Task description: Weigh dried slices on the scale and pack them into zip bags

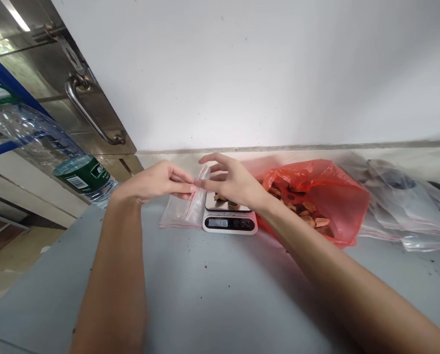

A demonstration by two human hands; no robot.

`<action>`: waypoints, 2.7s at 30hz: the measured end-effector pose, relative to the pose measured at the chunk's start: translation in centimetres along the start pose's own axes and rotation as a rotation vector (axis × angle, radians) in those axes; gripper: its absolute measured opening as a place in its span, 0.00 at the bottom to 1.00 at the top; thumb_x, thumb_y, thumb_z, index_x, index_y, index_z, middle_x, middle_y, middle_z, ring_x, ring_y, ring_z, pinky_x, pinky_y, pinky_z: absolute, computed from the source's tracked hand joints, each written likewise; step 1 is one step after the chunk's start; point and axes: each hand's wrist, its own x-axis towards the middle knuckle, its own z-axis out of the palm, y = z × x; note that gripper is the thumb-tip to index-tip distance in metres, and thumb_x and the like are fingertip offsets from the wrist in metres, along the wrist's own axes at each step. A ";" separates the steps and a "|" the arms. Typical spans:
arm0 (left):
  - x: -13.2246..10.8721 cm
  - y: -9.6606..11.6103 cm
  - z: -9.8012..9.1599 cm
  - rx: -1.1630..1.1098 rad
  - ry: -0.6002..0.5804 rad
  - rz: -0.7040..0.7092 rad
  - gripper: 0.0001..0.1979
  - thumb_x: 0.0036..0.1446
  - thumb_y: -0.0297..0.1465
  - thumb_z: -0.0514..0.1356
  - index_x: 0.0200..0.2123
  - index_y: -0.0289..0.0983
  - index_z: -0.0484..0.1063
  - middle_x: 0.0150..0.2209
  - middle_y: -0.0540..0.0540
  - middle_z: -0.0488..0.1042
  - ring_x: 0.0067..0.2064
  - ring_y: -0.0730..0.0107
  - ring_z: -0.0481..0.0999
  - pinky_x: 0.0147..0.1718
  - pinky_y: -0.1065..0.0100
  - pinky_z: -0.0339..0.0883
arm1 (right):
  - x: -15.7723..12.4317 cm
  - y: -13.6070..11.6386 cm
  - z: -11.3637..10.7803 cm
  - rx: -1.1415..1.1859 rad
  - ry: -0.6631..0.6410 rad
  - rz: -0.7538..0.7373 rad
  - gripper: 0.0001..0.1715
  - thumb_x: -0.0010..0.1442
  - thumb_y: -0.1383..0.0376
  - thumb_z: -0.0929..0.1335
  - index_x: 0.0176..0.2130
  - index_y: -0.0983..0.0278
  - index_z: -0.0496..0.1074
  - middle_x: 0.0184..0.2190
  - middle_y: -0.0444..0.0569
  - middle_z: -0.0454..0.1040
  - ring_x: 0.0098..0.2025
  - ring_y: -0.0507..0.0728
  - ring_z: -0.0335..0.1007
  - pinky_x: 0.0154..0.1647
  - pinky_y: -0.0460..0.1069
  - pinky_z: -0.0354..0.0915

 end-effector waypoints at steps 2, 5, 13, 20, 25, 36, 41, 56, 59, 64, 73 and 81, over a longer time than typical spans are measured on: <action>0.0 0.1 0.1 -0.014 0.000 0.007 0.11 0.48 0.42 0.70 0.29 0.41 0.84 0.33 0.48 0.83 0.40 0.60 0.82 0.46 0.61 0.76 | -0.2 -0.3 0.2 0.001 0.008 0.066 0.32 0.59 0.68 0.73 0.60 0.58 0.66 0.43 0.48 0.73 0.25 0.48 0.65 0.17 0.44 0.61; -0.1 0.5 0.3 -0.030 -0.028 0.026 0.12 0.51 0.43 0.68 0.27 0.40 0.83 0.33 0.48 0.83 0.41 0.60 0.83 0.46 0.62 0.76 | -0.5 -0.7 0.3 0.034 0.016 0.134 0.37 0.61 0.68 0.71 0.66 0.55 0.60 0.43 0.47 0.74 0.21 0.47 0.59 0.17 0.44 0.59; 0.2 1.2 0.8 -0.023 -0.018 -0.006 0.10 0.54 0.39 0.66 0.29 0.39 0.84 0.33 0.48 0.84 0.42 0.60 0.84 0.50 0.60 0.77 | -0.1 0.3 0.0 0.112 -0.028 0.115 0.40 0.54 0.73 0.68 0.63 0.53 0.58 0.33 0.39 0.73 0.22 0.50 0.62 0.18 0.44 0.59; 0.3 1.8 1.0 -0.099 0.252 -0.057 0.08 0.51 0.34 0.65 0.24 0.39 0.81 0.29 0.49 0.82 0.38 0.64 0.83 0.49 0.62 0.78 | 0.5 0.7 0.2 -0.276 0.057 -0.125 0.11 0.54 0.77 0.64 0.29 0.63 0.71 0.28 0.45 0.74 0.24 0.50 0.67 0.23 0.45 0.60; -0.1 2.5 1.0 0.062 0.251 -0.021 0.09 0.50 0.34 0.63 0.23 0.39 0.81 0.26 0.48 0.81 0.35 0.62 0.82 0.42 0.62 0.78 | 0.2 0.3 -0.1 -0.163 -0.056 0.055 0.22 0.54 0.78 0.68 0.48 0.65 0.75 0.31 0.44 0.77 0.25 0.52 0.70 0.21 0.46 0.63; -0.5 2.5 1.6 0.222 0.301 0.269 0.44 0.44 0.50 0.74 0.63 0.43 0.71 0.67 0.40 0.70 0.67 0.43 0.68 0.63 0.53 0.67 | 0.1 -0.1 -1.7 -0.292 -0.099 -0.060 0.35 0.50 0.78 0.75 0.57 0.64 0.72 0.37 0.47 0.81 0.24 0.52 0.73 0.19 0.47 0.67; 0.4 2.1 2.3 0.280 0.087 0.257 0.65 0.40 0.48 0.77 0.77 0.46 0.47 0.79 0.41 0.47 0.77 0.41 0.48 0.70 0.56 0.56 | -0.4 -0.2 -2.8 -0.188 -0.170 -0.066 0.25 0.53 0.73 0.75 0.52 0.64 0.76 0.39 0.50 0.82 0.27 0.55 0.76 0.20 0.50 0.71; 0.4 1.6 1.4 0.411 0.028 -0.032 0.36 0.51 0.54 0.67 0.59 0.42 0.73 0.63 0.42 0.76 0.60 0.42 0.76 0.54 0.60 0.71 | -0.8 -0.9 -5.5 -0.839 -0.118 0.111 0.35 0.63 0.52 0.73 0.65 0.58 0.69 0.57 0.58 0.79 0.53 0.68 0.77 0.48 0.58 0.72; 0.8 1.2 1.6 0.388 -0.032 -0.014 0.36 0.50 0.54 0.67 0.58 0.43 0.75 0.63 0.44 0.76 0.61 0.44 0.76 0.53 0.62 0.71 | -0.7 -0.9 -5.0 -0.893 -0.218 0.229 0.49 0.57 0.50 0.77 0.72 0.54 0.63 0.57 0.59 0.79 0.53 0.71 0.78 0.42 0.57 0.74; 1.0 0.8 1.7 0.333 -0.067 0.010 0.36 0.51 0.53 0.67 0.60 0.44 0.74 0.63 0.45 0.77 0.62 0.46 0.76 0.54 0.63 0.72 | -0.3 -0.5 -4.2 -0.937 -0.272 0.180 0.55 0.56 0.51 0.78 0.75 0.55 0.60 0.67 0.57 0.71 0.64 0.72 0.71 0.53 0.58 0.73; 0.9 1.1 1.8 0.375 -0.092 -0.001 0.37 0.52 0.57 0.66 0.60 0.44 0.74 0.64 0.44 0.77 0.62 0.44 0.76 0.56 0.61 0.72 | 0.1 0.1 -4.3 -0.910 -0.312 0.275 0.46 0.57 0.61 0.77 0.71 0.52 0.66 0.61 0.50 0.79 0.54 0.65 0.80 0.44 0.50 0.74; 1.2 0.7 1.8 0.411 -0.089 -0.040 0.41 0.51 0.60 0.65 0.63 0.45 0.72 0.66 0.43 0.74 0.64 0.41 0.74 0.56 0.58 0.72 | 0.1 0.3 -4.4 -0.882 -0.300 0.234 0.34 0.60 0.66 0.75 0.64 0.55 0.74 0.54 0.49 0.83 0.49 0.62 0.81 0.39 0.48 0.72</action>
